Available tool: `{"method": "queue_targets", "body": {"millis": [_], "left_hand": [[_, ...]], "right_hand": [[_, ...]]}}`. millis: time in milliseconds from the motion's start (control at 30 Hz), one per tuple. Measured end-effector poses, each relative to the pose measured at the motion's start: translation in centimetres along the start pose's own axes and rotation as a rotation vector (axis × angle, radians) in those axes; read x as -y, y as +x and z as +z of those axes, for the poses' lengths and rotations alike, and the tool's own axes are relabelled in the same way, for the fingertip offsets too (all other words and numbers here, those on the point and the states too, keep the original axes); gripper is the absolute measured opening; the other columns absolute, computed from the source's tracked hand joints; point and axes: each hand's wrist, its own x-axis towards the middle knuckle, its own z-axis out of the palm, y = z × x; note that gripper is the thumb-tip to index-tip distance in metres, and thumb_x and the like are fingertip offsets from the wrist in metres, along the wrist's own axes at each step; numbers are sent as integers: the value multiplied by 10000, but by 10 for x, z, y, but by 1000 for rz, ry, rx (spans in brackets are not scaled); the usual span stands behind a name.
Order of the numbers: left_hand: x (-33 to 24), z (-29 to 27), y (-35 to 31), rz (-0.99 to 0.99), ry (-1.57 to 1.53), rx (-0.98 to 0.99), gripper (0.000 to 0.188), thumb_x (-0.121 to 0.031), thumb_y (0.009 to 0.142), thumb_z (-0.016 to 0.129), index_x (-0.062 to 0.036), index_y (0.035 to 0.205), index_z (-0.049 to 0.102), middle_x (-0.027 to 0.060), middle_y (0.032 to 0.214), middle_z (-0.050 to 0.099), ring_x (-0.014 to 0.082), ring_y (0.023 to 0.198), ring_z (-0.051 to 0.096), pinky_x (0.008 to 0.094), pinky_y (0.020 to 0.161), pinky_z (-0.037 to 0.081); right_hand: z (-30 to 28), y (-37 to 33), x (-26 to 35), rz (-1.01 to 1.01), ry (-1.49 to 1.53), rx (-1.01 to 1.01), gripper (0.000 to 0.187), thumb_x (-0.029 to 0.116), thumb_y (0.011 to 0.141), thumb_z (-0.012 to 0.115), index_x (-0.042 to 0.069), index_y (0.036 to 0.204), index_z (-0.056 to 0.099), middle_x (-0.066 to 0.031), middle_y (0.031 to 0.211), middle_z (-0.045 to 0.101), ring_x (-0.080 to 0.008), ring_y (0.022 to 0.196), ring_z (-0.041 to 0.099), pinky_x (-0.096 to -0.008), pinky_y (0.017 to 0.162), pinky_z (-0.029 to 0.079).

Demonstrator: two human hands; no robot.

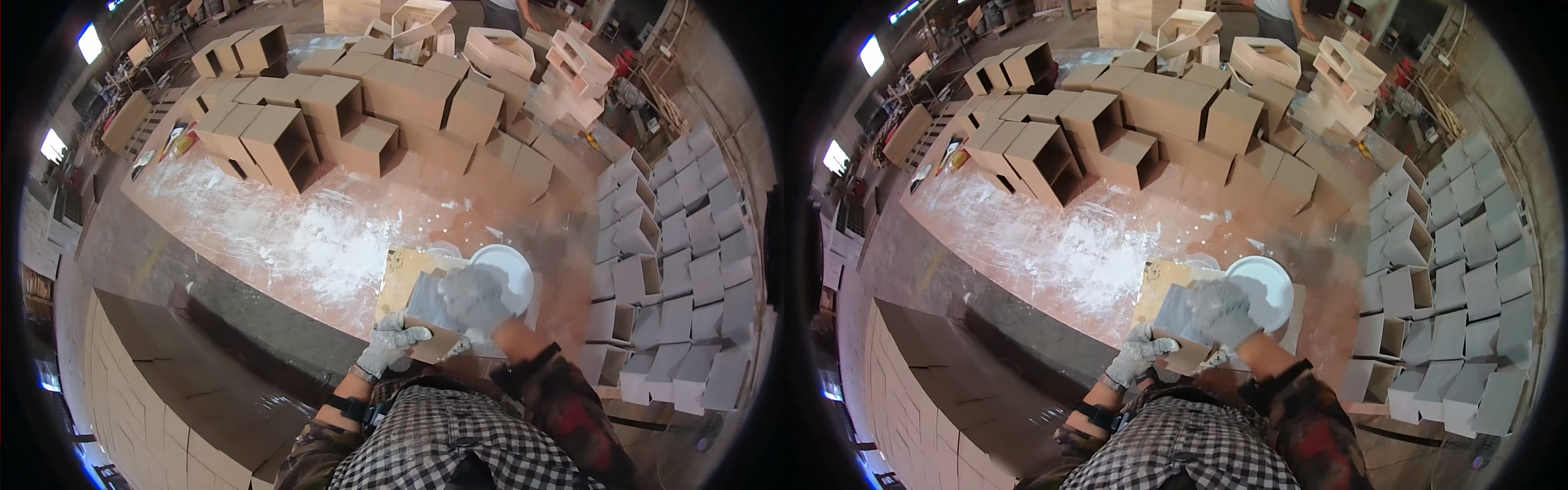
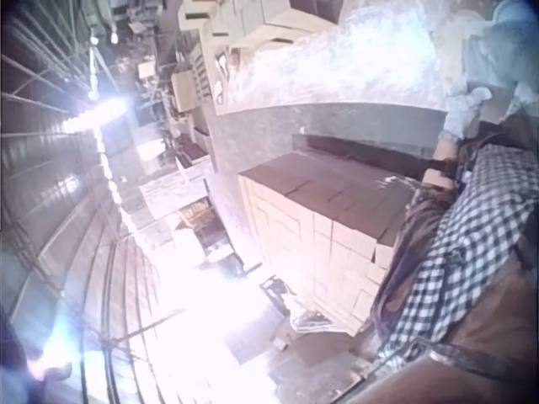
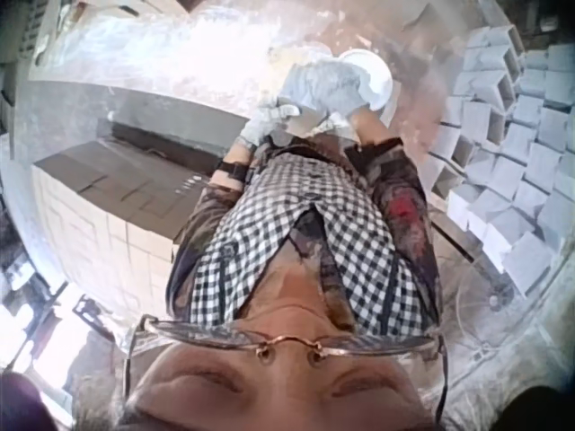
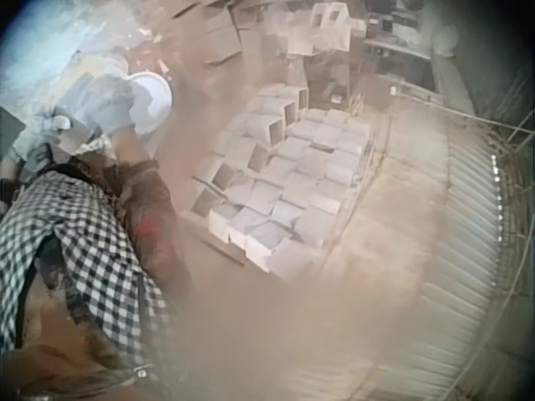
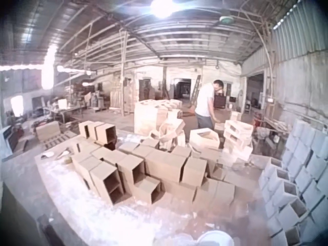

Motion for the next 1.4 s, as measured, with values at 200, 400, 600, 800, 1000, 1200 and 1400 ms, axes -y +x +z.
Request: {"method": "queue_targets", "body": {"millis": [200, 400, 600, 800, 1000, 1200, 1400], "left_hand": [[-28, 12, -14, -110, -198, 15, 231, -134, 778, 720, 11, 943, 648, 69, 837, 674, 129, 747, 647, 276, 635, 533], [-5, 0, -8, -19, -93, 80, 213, -197, 754, 764, -57, 896, 690, -13, 765, 648, 84, 648, 572, 232, 573, 470], [-5, -4, -14, -32, -79, 95, 189, -153, 757, 759, -52, 898, 684, -4, 773, 650, 76, 658, 576, 221, 579, 471], [-17, 22, -15, 299, -387, -146, 213, -191, 751, 771, -47, 881, 683, -12, 734, 624, 82, 654, 569, 233, 567, 464], [18, -3, 4, 21, 37, 51, 251, -136, 724, 790, -26, 922, 681, 0, 781, 660, 85, 670, 599, 243, 572, 485], [25, -5, -3, 219, -57, 66, 195, -136, 775, 746, -46, 938, 687, -8, 829, 667, 73, 739, 566, 246, 652, 468], [-1, 1, -4, 145, 14, 181, 230, -114, 793, 722, -11, 989, 658, 29, 894, 681, 90, 804, 604, 249, 703, 487]], "right_hand": [[-10, -63, 19, -170, 309, -173, 282, 232, 660, 695, 70, 890, 675, -80, 891, 655, -271, 832, 639, -363, 710, 516], [-7, -50, -29, 416, 185, -32, 283, 273, 822, 551, 91, 1016, 646, -100, 1054, 642, -256, 1061, 569, -364, 900, 450], [30, -9, 13, 521, 9, 201, 137, 181, 723, 584, 69, 767, 649, -118, 760, 617, -296, 715, 606, -436, 669, 478], [-26, 22, 66, 54, 172, 164, 199, 251, 666, 608, 62, 713, 654, -148, 728, 606, -309, 693, 597, -422, 611, 477], [46, 28, -27, 49, 121, -16, 181, 238, 745, 559, 73, 743, 633, -129, 680, 561, -303, 676, 577, -424, 596, 475], [-4, 17, 39, -158, 54, 34, 230, 234, 730, 551, 37, 761, 665, -129, 728, 623, -310, 690, 632, -427, 619, 495], [58, 44, -34, 149, -27, 240, 200, 211, 743, 541, 61, 775, 669, -178, 854, 650, -305, 774, 642, -415, 681, 502]]}}
